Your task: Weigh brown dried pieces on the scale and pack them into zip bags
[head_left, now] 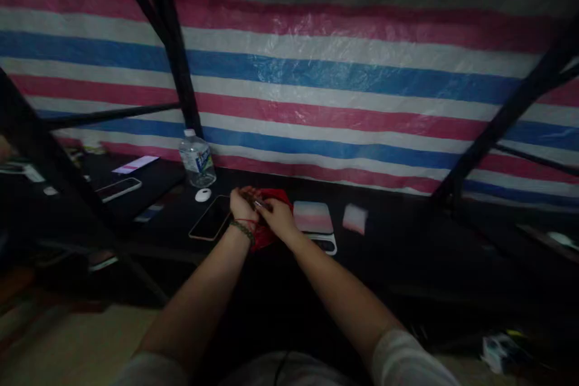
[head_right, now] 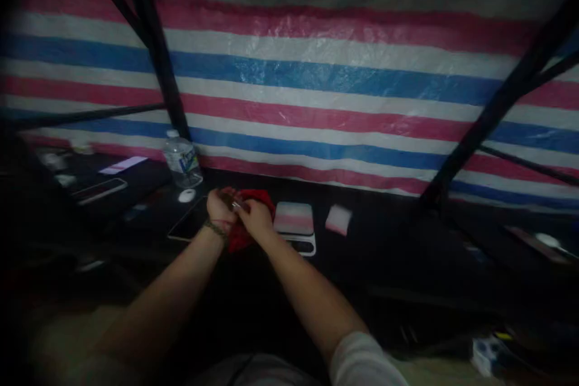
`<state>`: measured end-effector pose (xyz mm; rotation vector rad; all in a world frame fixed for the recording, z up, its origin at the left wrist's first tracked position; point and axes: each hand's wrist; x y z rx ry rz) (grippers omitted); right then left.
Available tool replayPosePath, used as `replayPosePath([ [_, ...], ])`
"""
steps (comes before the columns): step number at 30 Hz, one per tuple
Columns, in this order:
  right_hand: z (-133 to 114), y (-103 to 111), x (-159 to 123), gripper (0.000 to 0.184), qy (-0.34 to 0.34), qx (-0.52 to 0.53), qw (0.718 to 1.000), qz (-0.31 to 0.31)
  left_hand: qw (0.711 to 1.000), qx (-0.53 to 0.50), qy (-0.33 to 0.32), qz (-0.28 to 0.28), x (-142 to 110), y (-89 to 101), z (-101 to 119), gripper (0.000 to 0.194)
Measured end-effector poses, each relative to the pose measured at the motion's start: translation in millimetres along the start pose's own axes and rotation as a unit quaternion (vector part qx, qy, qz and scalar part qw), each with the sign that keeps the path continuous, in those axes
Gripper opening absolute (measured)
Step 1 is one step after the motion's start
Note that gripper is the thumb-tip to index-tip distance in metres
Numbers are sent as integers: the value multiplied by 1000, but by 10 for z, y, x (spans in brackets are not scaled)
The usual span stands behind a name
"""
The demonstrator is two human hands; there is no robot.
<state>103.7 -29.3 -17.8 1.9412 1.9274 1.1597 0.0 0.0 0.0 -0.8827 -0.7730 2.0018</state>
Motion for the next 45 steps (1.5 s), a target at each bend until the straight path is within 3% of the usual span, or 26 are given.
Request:
replayPosePath([
  [7,93,106,151,27,-19,-15,998,-53,991,111,30,-74,55,-37,-103,18],
  [11,60,119,214,25,-35,-25,998,-54,981,158,11,-110,97,-46,-112,25],
  [22,128,14,269,28,-43,27,997,-56,955,258,-112,-100,143,-51,-158,33],
  [27,106,54,272,29,-3,17,999,-44,933,307,-164,-92,127,-65,-149,29],
  [30,88,85,262,29,13,3,999,-35,917,352,-150,-115,114,-65,-153,23],
  [33,88,86,249,28,6,4,999,-41,911,364,-125,-149,108,-58,-139,29],
  [36,115,54,239,29,-3,20,999,-43,922,334,-79,-180,112,-49,-107,48],
  [39,160,8,226,38,-19,47,998,-37,937,297,-50,-176,105,-48,-76,62],
  [45,240,-8,192,42,-27,63,998,-11,941,287,-50,-170,77,-58,-44,67],
])
Point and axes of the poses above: each hand's wrist, its own x-axis towards the middle knuckle, its own y-axis out of the back of the hand, z = x × y, and after that the axes turned 6 degrees about z, right-handed
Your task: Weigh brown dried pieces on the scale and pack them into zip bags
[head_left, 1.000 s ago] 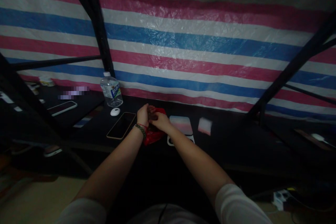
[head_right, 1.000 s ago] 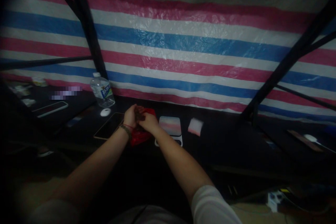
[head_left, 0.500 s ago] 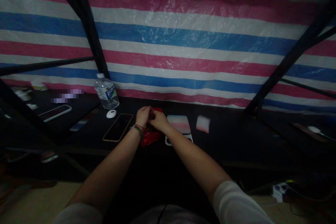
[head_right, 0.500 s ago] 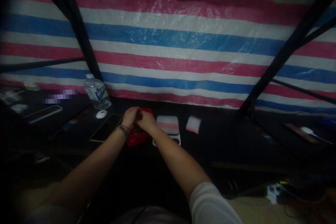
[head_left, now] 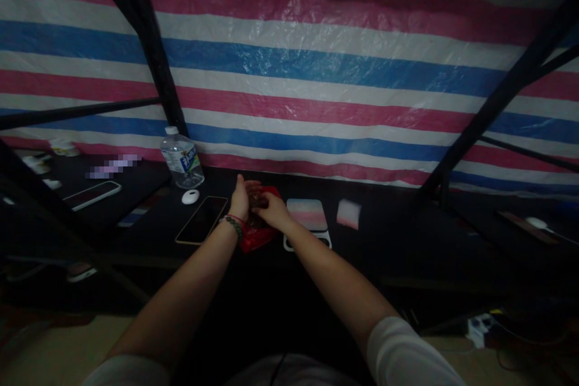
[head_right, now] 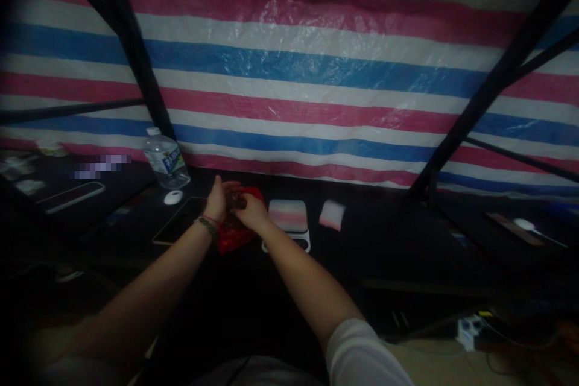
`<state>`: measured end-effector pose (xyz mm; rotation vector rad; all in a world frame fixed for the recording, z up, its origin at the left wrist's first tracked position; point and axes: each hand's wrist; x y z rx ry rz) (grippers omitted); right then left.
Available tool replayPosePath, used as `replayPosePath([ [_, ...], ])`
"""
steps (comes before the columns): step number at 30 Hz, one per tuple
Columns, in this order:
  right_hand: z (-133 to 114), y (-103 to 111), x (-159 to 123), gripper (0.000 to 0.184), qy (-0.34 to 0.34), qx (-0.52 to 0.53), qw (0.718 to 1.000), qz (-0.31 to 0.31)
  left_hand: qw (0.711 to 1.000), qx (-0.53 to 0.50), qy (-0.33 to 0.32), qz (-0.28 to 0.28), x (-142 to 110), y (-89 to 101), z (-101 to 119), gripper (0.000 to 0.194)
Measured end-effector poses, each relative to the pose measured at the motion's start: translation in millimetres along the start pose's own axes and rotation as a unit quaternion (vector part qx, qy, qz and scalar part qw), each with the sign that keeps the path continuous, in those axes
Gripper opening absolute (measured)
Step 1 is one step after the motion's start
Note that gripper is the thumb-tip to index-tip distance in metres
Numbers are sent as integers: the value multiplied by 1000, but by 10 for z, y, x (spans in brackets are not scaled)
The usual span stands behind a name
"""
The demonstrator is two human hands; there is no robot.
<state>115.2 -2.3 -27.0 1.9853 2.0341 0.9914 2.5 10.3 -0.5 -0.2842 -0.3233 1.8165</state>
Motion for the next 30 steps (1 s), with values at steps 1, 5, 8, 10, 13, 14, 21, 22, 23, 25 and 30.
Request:
replayPosePath([
  [1,12,11,-2,42,0,2,1000,-1,1000,-4,2,-4,1,7,1,67],
  [5,66,48,-10,40,-1,4,1000,-7,1000,8,-8,-24,6,64,-12,65],
  [8,92,58,-27,40,-7,3,1000,-4,998,46,-32,-28,-14,123,-16,57],
  [10,87,67,-45,42,-10,7,1000,-1,995,79,-53,-32,-49,169,2,45],
  [13,44,93,-73,42,2,3,1000,7,982,162,-80,-54,-132,240,56,33],
  [14,23,103,-82,40,8,-4,1000,7,974,197,-90,-66,-164,261,74,34],
  [21,-74,115,-142,49,41,-85,996,1,925,323,-172,-103,-284,324,51,43],
  [22,-77,115,-149,51,42,-97,994,-2,919,336,-181,-100,-287,324,40,44],
  [23,-76,115,-155,53,44,-107,993,-6,913,349,-190,-95,-291,324,32,45],
  [25,-72,116,-161,54,54,-120,991,-12,901,372,-204,-88,-304,317,32,44],
  [30,-60,111,-152,53,72,-122,990,-15,882,411,-218,-71,-354,279,82,40],
])
Point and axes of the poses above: each hand's wrist, its own x-axis towards the middle knuckle, its own y-axis out of the back of the hand, z = x × y, and after that the axes turned 6 degrees about z, right-handed
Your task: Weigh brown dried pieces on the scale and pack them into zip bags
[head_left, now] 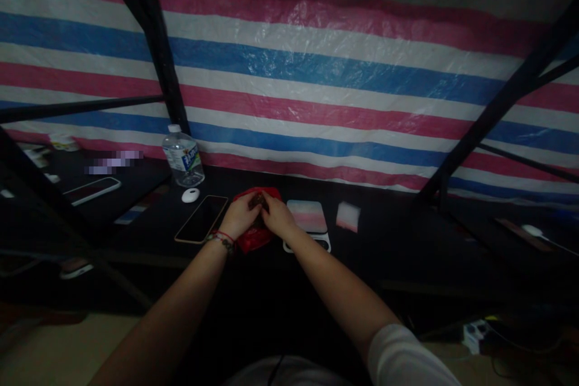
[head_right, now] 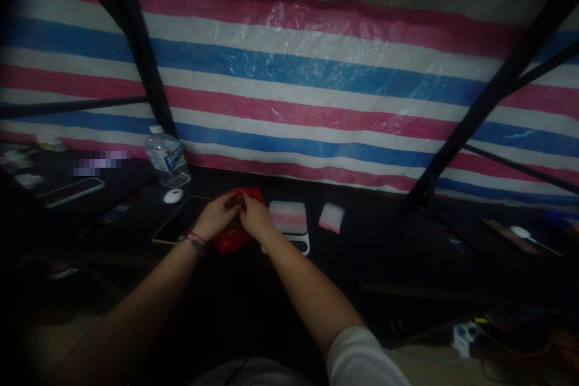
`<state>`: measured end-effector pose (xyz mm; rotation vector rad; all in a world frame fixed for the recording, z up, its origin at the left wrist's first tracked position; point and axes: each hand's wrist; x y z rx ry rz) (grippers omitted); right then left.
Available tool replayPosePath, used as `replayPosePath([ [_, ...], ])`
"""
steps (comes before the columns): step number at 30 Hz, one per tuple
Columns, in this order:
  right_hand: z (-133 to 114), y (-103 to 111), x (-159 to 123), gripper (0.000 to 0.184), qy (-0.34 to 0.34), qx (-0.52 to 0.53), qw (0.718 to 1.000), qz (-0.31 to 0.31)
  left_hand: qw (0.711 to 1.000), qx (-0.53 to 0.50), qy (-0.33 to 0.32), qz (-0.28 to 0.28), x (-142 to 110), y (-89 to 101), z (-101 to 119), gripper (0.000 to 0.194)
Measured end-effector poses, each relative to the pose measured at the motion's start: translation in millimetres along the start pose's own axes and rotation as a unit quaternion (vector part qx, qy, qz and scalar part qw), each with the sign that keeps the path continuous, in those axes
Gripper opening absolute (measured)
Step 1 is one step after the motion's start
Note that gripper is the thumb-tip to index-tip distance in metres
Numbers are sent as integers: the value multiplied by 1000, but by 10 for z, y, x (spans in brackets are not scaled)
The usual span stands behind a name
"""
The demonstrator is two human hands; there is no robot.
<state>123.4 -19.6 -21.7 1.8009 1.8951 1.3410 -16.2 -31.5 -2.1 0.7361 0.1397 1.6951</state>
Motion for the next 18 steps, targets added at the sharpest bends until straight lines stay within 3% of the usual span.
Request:
replayPosePath([
  [6,-10,21,-9,66,-27,1,1000,7,1000,-5,-12,16,4,1,30,46],
  [12,2,36,-23,54,6,-8,1000,-3,999,-23,-18,-15,-29,8,66,39],
  [18,18,1,-26,62,-14,-2,1000,10,999,-35,-1,14,-26,-23,0,42],
])
Point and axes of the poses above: each hand's wrist, its own x-axis towards the middle knuckle, its own y-axis out of the back of the hand, z = x × y, and after that the axes turned 6 degrees about z, right-handed
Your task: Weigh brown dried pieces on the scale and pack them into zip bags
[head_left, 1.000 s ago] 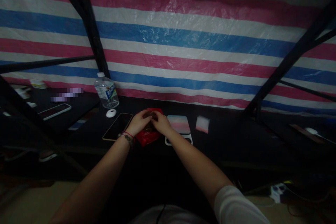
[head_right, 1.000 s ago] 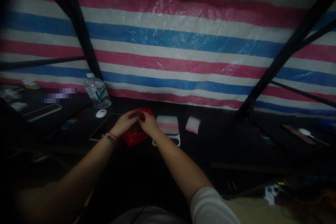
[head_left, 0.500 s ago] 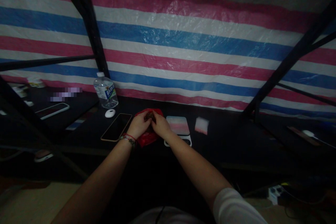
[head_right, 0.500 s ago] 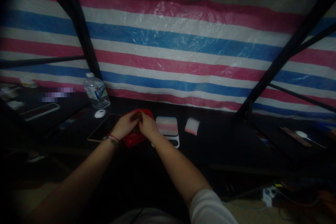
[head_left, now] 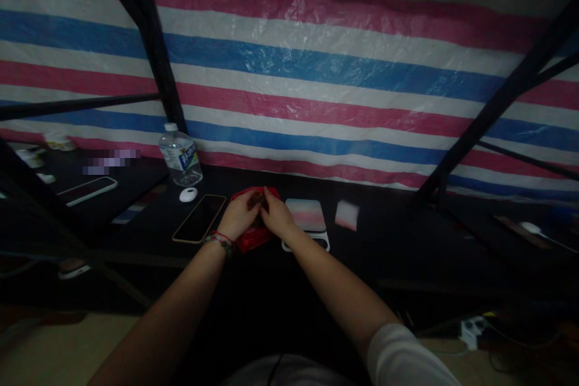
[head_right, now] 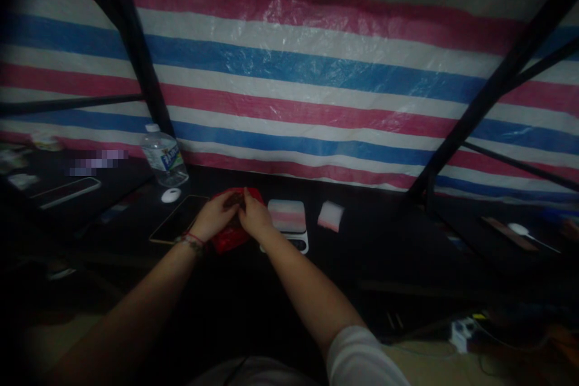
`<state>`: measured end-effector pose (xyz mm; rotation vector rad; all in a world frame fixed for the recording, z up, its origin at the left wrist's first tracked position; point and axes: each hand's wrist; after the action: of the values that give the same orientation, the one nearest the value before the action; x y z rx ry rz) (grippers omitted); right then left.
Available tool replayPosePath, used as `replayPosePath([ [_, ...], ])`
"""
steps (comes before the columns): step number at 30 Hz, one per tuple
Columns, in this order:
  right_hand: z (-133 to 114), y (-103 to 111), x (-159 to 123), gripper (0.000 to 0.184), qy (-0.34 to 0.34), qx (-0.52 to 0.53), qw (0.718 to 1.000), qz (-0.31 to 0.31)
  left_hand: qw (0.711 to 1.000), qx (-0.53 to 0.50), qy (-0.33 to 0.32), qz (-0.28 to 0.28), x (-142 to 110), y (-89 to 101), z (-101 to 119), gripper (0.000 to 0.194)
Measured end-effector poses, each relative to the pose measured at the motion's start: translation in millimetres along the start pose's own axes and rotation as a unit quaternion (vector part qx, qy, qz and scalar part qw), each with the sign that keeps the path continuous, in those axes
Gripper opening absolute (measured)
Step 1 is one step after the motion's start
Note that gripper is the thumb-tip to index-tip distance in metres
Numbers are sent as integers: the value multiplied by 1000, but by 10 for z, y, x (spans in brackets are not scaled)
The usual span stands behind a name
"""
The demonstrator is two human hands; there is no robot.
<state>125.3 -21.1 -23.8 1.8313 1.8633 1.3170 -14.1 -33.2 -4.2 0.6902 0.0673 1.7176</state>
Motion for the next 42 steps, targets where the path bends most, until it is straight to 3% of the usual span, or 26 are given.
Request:
replayPosePath([
  [8,25,8,18,60,10,7,1000,-3,998,-51,34,-10,-10,18,15,51],
  [23,36,-7,10,56,57,41,997,8,999,-27,22,-23,8,-18,-107,50],
  [30,83,-59,39,55,74,68,995,21,999,37,10,-24,-27,-4,-23,48],
  [42,89,-11,32,64,6,118,991,56,1000,-8,-3,-29,-61,-27,5,49],
])
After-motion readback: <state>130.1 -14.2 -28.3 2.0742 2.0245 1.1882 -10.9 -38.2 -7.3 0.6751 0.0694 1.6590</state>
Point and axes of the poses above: each hand's wrist, its own x-axis towards the middle knuckle, its own y-axis out of the back of the hand, z = x × y, and after that the axes turned 6 degrees about z, right-handed
